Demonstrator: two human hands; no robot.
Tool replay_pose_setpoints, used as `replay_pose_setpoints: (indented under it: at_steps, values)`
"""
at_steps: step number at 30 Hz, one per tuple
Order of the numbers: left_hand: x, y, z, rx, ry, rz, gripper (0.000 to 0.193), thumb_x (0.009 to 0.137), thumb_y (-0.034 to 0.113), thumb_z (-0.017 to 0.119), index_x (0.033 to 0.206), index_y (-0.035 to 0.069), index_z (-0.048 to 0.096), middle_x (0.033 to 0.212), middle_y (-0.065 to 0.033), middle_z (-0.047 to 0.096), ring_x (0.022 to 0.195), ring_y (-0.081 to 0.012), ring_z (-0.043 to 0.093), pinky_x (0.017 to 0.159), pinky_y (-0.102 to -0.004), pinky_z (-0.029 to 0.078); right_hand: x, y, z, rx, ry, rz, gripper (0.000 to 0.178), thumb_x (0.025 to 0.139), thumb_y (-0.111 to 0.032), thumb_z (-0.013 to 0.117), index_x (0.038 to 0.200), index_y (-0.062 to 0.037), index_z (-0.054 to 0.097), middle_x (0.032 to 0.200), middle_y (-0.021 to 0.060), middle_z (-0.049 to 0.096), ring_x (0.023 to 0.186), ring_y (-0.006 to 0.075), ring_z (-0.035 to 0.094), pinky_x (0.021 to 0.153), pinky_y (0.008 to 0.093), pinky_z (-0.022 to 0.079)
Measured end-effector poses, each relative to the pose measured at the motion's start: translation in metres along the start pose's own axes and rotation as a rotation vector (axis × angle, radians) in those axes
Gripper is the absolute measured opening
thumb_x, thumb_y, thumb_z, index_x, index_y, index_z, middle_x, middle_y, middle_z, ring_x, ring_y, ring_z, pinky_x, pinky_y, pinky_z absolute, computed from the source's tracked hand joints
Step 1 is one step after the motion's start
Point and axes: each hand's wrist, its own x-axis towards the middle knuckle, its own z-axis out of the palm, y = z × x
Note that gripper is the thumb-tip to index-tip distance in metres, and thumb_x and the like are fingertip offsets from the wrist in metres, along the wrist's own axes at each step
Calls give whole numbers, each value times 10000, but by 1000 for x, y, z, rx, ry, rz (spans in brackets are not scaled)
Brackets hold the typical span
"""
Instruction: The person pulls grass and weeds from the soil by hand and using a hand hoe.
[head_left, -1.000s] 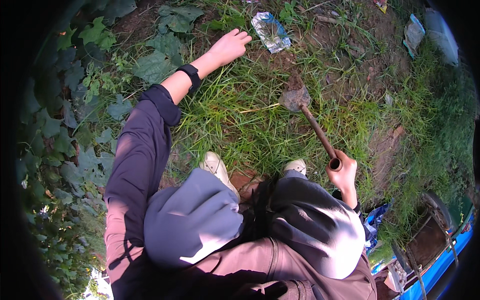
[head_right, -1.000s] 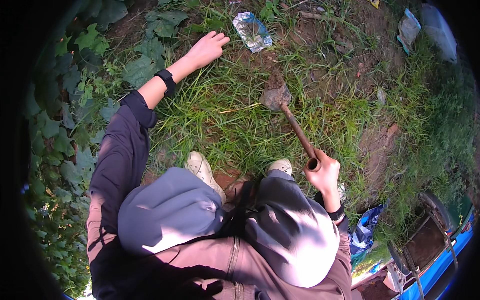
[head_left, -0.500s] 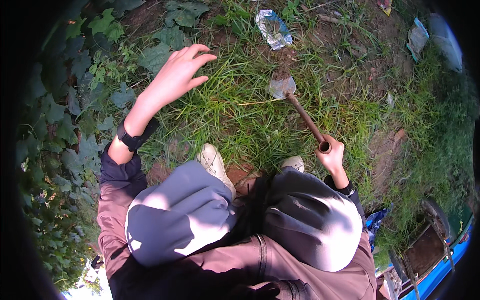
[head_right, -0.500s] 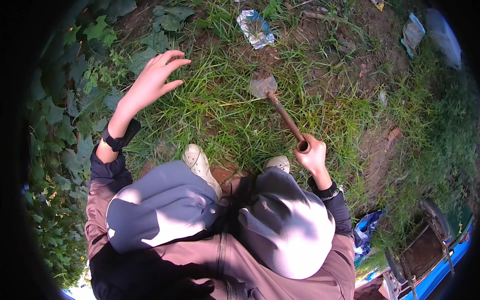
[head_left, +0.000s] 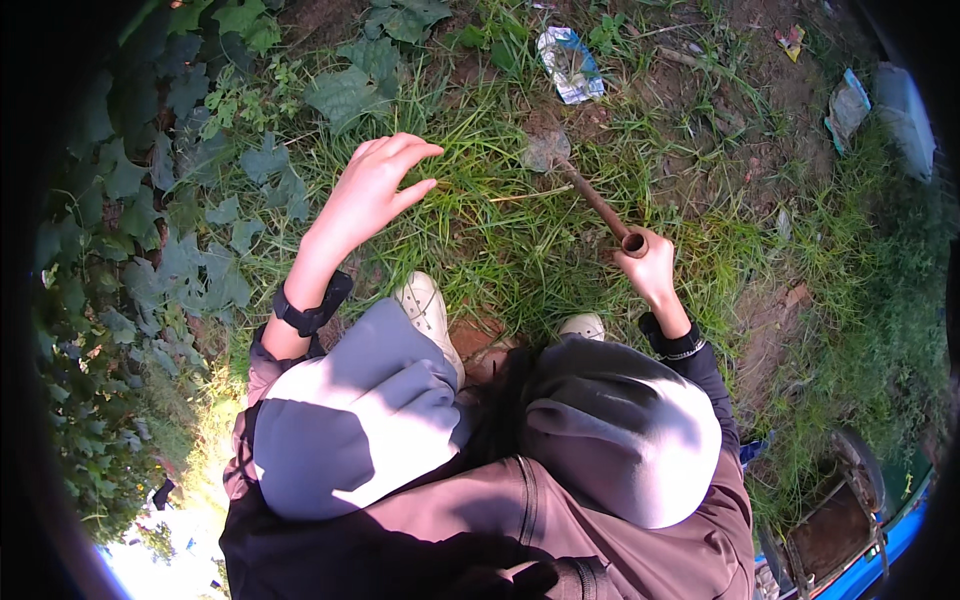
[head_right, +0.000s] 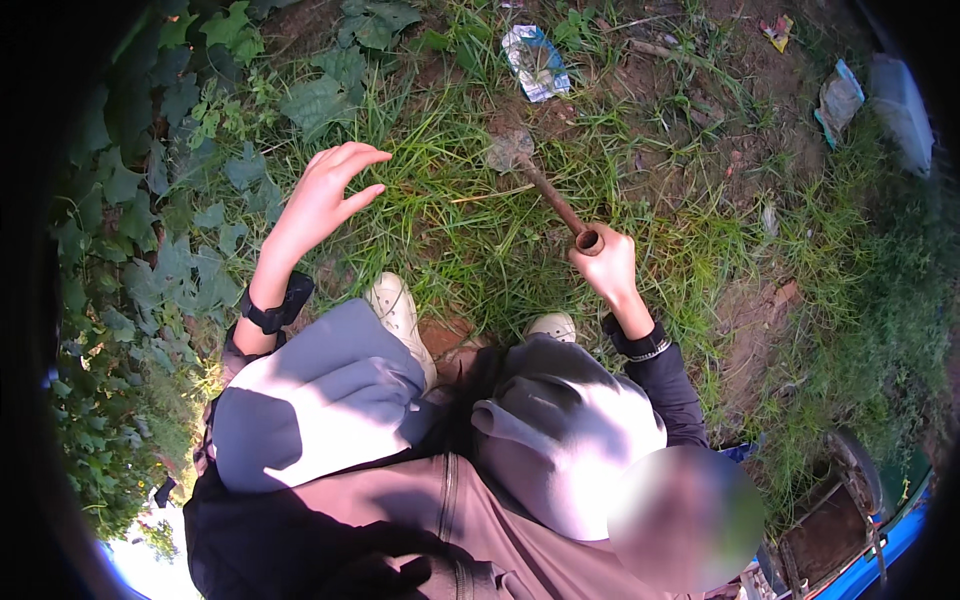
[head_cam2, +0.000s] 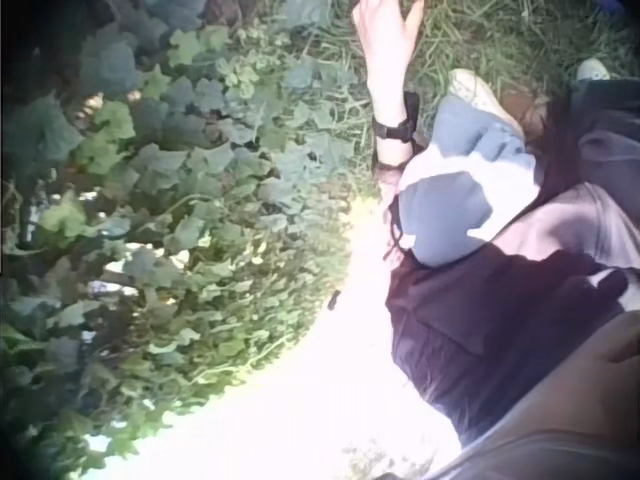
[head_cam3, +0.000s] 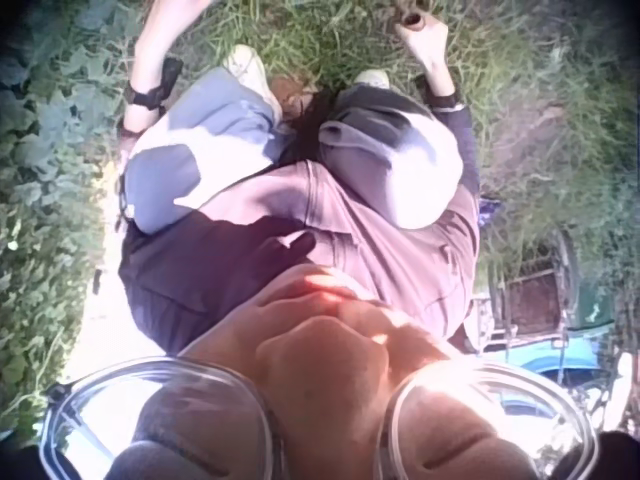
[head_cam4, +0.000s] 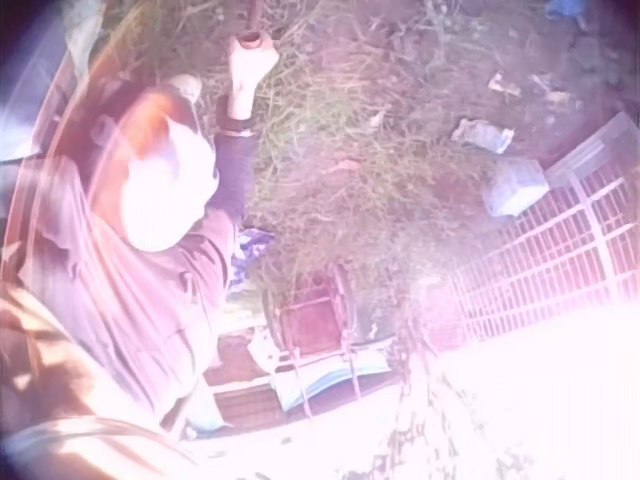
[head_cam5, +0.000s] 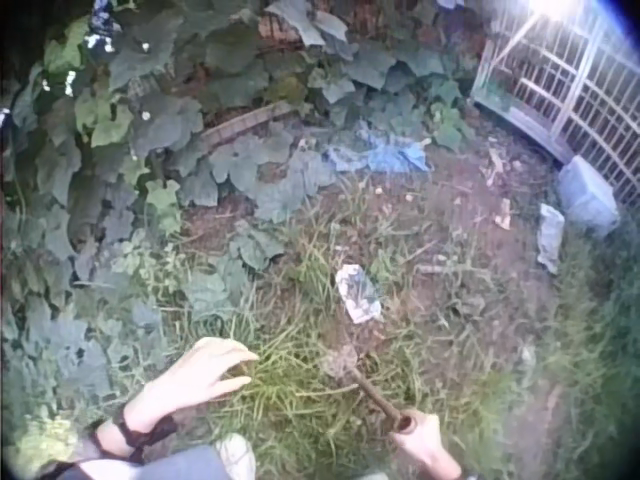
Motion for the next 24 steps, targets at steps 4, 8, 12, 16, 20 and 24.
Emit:
replay_pose_setpoints:
  at_steps: [4, 8, 12, 16, 20, 24]
  values:
    - [5, 11, 26, 135, 2, 135, 546, 757, 244, 694, 1250, 101, 506, 1243, -80, 502, 1126, -272, 475, 958, -389, 375, -39, 12, -21, -10, 24, 0, 264, 611, -115, 663, 835, 25, 649, 634, 160, 604, 583, 211, 629, 612, 299, 494]
    - [14, -5, 61, 279, -51, 245, 534, 738, 188, 706, 1228, 92, 516, 1230, -92, 505, 1112, -266, 482, 941, -380, 387, 7, -1, 25, -72, 24, -7, 224, 640, -158, 657, 802, -4, 653, 653, 173, 622, 592, 299, 630, 608, 352, 501]
    - [25, -12, 51, 260, 18, 196, 426, 785, 177, 664, 1180, 77, 540, 1173, -93, 523, 1088, -264, 487, 929, -375, 387, 38, -20, 48, 81, 64, 3, 203, 650, -174, 646, 768, -9, 645, 639, 183, 606, 595, 324, 620, 589, 368, 485]
    - [24, -13, 37, 140, 44, 103, 387, 813, 190, 646, 1172, 82, 550, 1161, -78, 531, 1073, -263, 493, 934, -373, 381, 18, -23, 30, 69, 58, 12, 238, 642, -179, 652, 798, 1, 651, 640, 185, 602, 583, 317, 615, 594, 366, 486]
    - [12, -11, 32, 85, 40, 58, 369, 823, 195, 645, 1168, 94, 560, 1165, -73, 537, 1063, -261, 505, 946, -372, 377, -35, -6, -11, -35, 33, -4, 256, 629, -147, 658, 837, 2, 656, 632, 177, 603, 589, 295, 634, 594, 339, 504]
    - [14, -8, 35, -31, 56, 69, 345, 815, 198, 650, 1128, 74, 577, 1125, -70, 554, 1022, -257, 522, 921, -380, 389, -32, 15, -2, -126, -5, -6, 249, 642, -165, 651, 837, -11, 655, 623, 184, 599, 587, 326, 626, 589, 379, 507]
